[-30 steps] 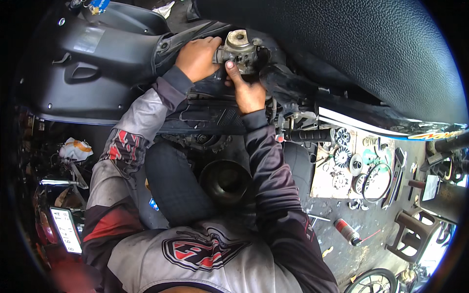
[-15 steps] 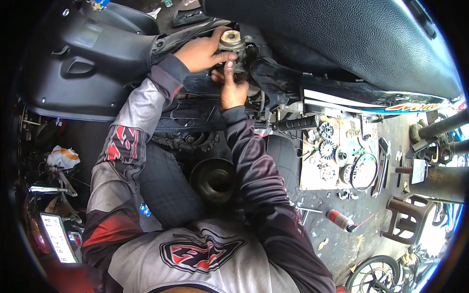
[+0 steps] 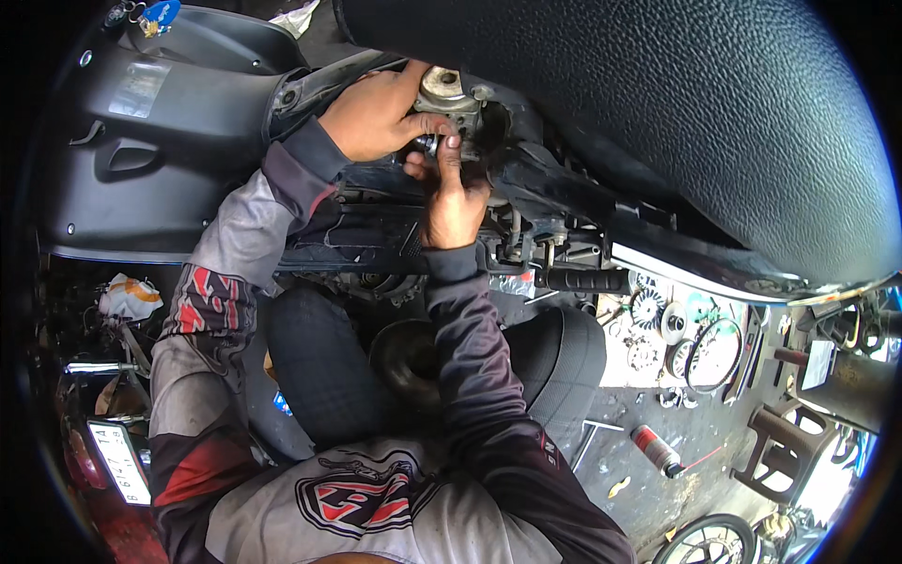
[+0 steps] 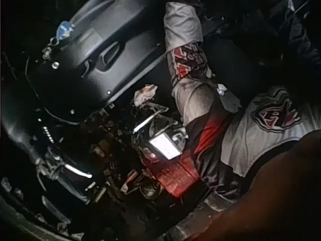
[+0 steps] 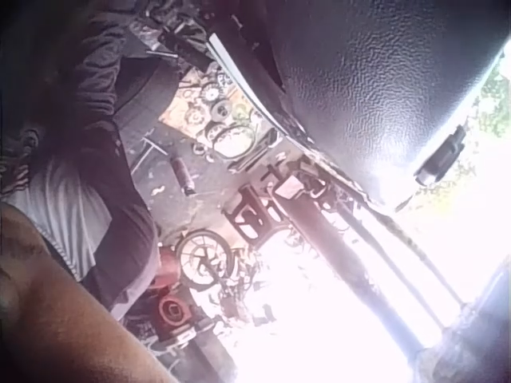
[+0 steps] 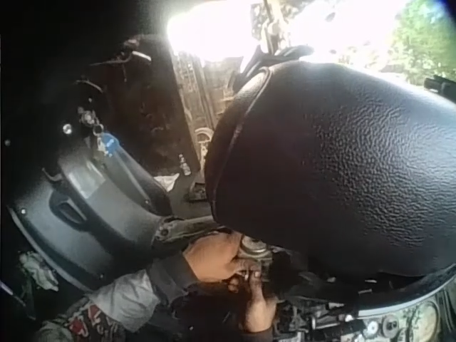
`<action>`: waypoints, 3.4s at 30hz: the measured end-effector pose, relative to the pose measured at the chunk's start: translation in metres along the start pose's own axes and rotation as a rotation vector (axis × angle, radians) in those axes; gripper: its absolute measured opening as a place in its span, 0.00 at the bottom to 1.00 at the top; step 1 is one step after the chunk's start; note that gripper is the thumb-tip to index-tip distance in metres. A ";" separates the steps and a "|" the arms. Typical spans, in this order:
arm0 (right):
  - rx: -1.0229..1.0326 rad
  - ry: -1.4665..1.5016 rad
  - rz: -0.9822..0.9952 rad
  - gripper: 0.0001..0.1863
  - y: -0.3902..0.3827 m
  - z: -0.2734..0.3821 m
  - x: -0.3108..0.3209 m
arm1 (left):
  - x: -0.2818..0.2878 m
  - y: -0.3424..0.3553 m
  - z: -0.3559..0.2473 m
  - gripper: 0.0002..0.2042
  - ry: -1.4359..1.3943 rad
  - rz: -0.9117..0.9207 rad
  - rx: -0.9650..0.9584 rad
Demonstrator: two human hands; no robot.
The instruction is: Cleaning and reassembling a motorcycle carburetor before installing it back into the engine area.
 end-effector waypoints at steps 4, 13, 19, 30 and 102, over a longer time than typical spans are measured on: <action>-0.035 0.020 -0.073 0.18 0.002 -0.002 0.003 | -0.001 -0.002 -0.006 0.35 0.025 -0.033 -0.012; -0.066 0.027 -0.057 0.16 0.004 0.000 -0.002 | 0.001 0.007 -0.001 0.33 0.075 0.033 -0.089; -0.071 0.075 -0.056 0.16 0.005 0.001 0.003 | -0.002 -0.005 -0.011 0.33 0.160 -0.039 -0.051; -0.124 0.129 0.019 0.14 0.012 -0.002 0.013 | 0.000 -0.004 -0.015 0.36 0.130 -0.130 -0.099; -0.667 -2.092 0.182 0.22 -0.313 0.043 0.483 | -0.160 -0.047 -0.076 0.11 -2.603 -0.225 0.531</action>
Point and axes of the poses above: each hand's wrist, its own y-axis towards the middle knuckle, its own x-axis out of the back of the hand, z = x × y, the point moved 4 cm from there along y, towards the middle knuckle, and after that the axes turned 9 degrees about x, right-handed, at the moved point
